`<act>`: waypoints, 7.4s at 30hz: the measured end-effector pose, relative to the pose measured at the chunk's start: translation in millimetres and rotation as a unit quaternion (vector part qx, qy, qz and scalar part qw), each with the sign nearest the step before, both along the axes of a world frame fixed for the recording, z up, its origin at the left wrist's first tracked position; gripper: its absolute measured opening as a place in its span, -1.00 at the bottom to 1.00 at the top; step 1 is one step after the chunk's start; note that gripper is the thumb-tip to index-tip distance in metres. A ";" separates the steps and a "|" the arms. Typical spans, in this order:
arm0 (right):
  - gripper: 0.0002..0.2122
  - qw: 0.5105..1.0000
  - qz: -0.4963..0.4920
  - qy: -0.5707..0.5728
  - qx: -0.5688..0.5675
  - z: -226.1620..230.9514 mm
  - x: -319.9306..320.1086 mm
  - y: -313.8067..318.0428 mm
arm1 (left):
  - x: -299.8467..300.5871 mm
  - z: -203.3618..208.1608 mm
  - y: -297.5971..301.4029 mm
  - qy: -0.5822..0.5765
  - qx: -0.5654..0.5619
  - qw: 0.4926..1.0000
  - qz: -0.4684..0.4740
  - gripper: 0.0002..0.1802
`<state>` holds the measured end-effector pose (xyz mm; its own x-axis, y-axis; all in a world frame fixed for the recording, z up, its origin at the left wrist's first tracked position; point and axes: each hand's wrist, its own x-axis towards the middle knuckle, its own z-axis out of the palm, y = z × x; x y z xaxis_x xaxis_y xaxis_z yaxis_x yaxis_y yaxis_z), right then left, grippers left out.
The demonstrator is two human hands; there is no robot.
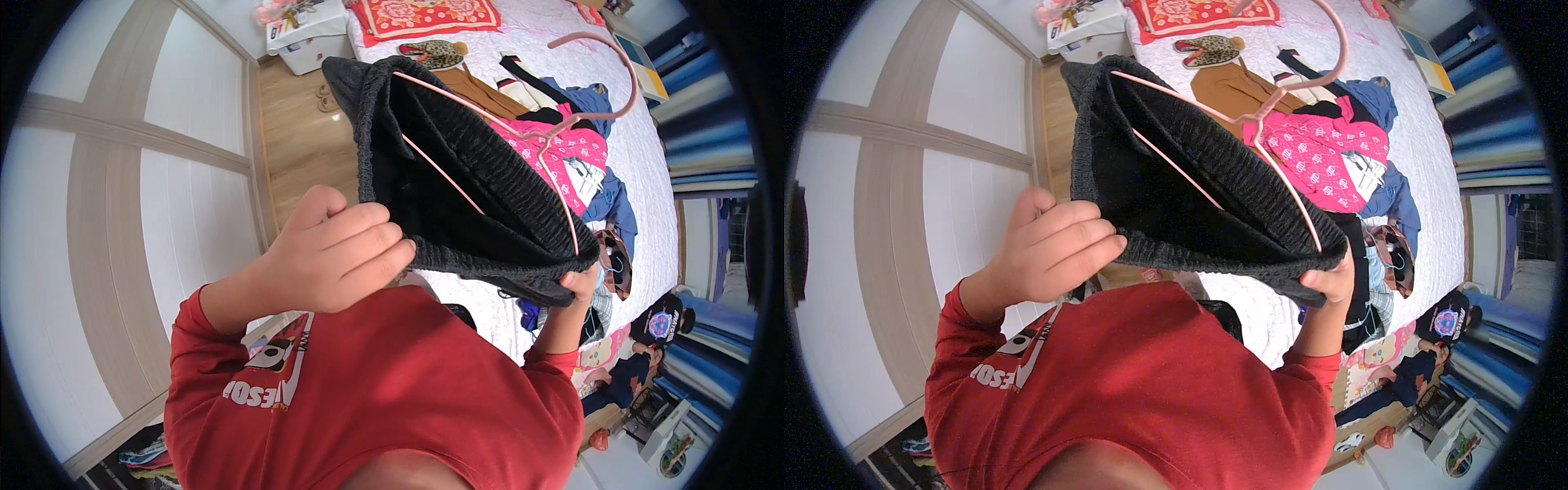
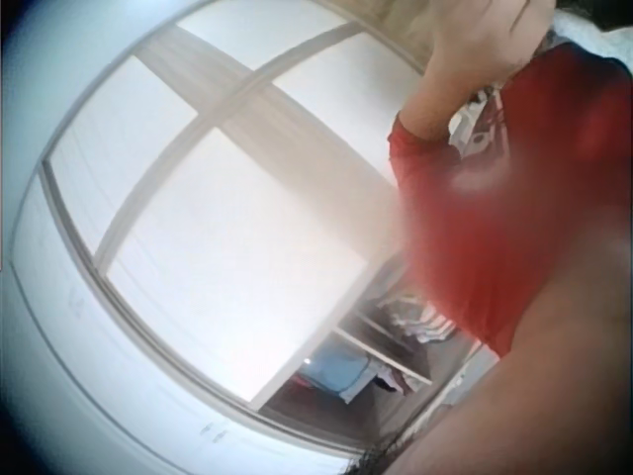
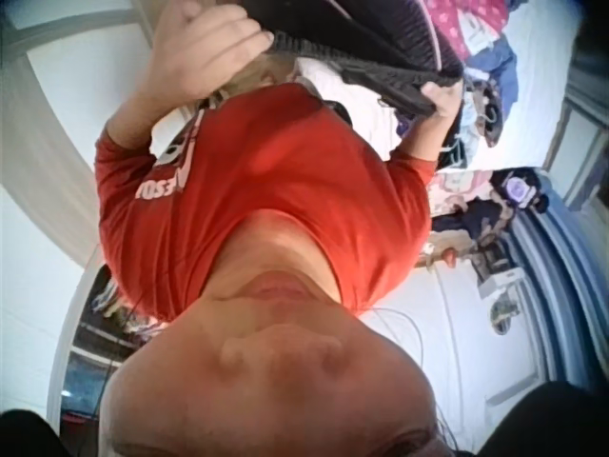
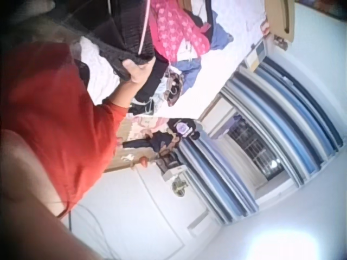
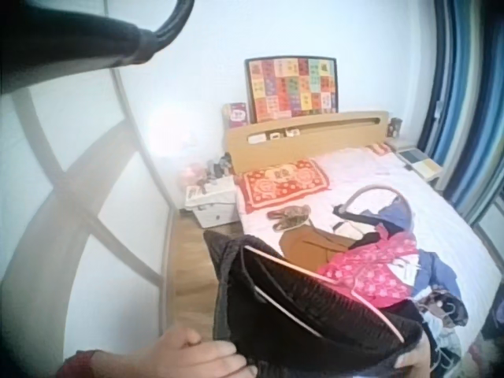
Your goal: The person picks up clothes from a bed, places them on hangers, and hangs them in a closet. They handle various items including pants, shirts, and sweaters, organizing them on the closet rod.
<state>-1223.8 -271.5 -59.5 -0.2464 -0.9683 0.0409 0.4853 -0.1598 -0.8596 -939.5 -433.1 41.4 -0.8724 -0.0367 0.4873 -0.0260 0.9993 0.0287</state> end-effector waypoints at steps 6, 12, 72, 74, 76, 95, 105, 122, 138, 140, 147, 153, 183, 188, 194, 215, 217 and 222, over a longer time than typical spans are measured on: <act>-0.30 0.998 0.067 -0.011 -0.014 25.8 34.3 -25.6 | 45.9 11.7 6.6 0.025 -0.066 0.995 0.072 -0.82; -0.29 0.987 0.149 -0.025 -0.048 40.0 65.1 -46.4 | 89.8 36.2 -16.7 -0.069 -0.038 0.983 0.167 -0.75; -0.56 0.608 -0.001 0.726 -0.320 246.9 321.5 -219.9 | 297.2 166.4 -8.2 0.298 -0.030 0.862 0.409 -0.75; -0.61 0.581 -0.010 0.717 -0.385 245.4 318.9 -231.1 | 302.8 171.8 13.7 0.293 -0.009 0.853 0.432 -0.76; -0.60 0.604 0.032 0.686 -0.406 253.7 334.5 -221.8 | 317.5 177.3 38.1 0.304 0.003 0.843 0.444 -0.75; -0.80 0.511 0.558 0.507 -0.413 278.9 490.2 -3.6 | 360.6 150.1 311.6 0.247 0.051 0.736 0.629 -0.77; -0.82 0.512 0.811 0.280 -0.033 206.5 506.0 181.9 | 422.5 -4.6 605.2 0.341 0.325 0.648 0.598 -0.49; -0.73 0.379 0.898 0.223 0.015 156.5 662.1 285.2 | 543.4 -211.6 811.8 0.066 0.486 0.453 0.744 -0.56; -0.92 0.351 0.902 0.251 0.000 95.7 744.0 236.1 | 824.5 57.6 701.5 0.113 -0.173 0.186 0.961 -0.17; -0.92 0.372 0.881 0.291 -0.013 96.9 739.1 225.3 | 826.1 58.3 697.0 0.094 -0.156 0.178 0.967 -0.17; -0.90 0.481 0.821 0.307 0.023 88.5 720.2 209.3 | 807.2 71.8 680.9 0.033 -0.318 0.136 0.938 -0.46; -0.87 0.477 0.806 0.350 0.011 92.9 707.7 207.6 | 811.2 90.7 700.3 0.174 -0.067 0.173 0.967 -0.27; -0.87 0.537 0.788 0.299 0.029 92.3 734.6 257.3 | 874.9 51.0 567.4 0.421 0.109 0.434 0.789 0.18; -0.90 0.476 0.818 0.318 0.059 99.7 761.6 272.1 | 858.8 54.7 532.8 0.402 0.103 0.491 0.766 0.04; -0.87 0.441 0.839 0.319 0.024 92.6 757.8 263.9 | 828.9 81.1 674.2 0.171 -0.262 0.230 0.921 -0.33; -0.87 0.502 0.818 0.277 0.048 85.4 742.9 285.3 | 877.8 56.6 697.6 0.431 0.032 0.253 0.866 -0.34; -0.88 0.496 0.817 0.293 0.034 89.5 741.0 288.3 | 881.0 52.6 651.5 0.407 0.033 0.306 0.860 -0.33; -0.88 0.446 0.846 0.287 0.051 94.9 758.8 299.7 | 861.7 59.9 601.8 0.433 0.064 0.389 0.810 -0.24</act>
<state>-465.0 28.2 35.4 0.8640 0.2483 -0.4379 -0.4674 0.0722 -0.8811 -77.9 168.7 101.3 0.8375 -0.2685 0.4759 -0.5436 -0.3209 0.7756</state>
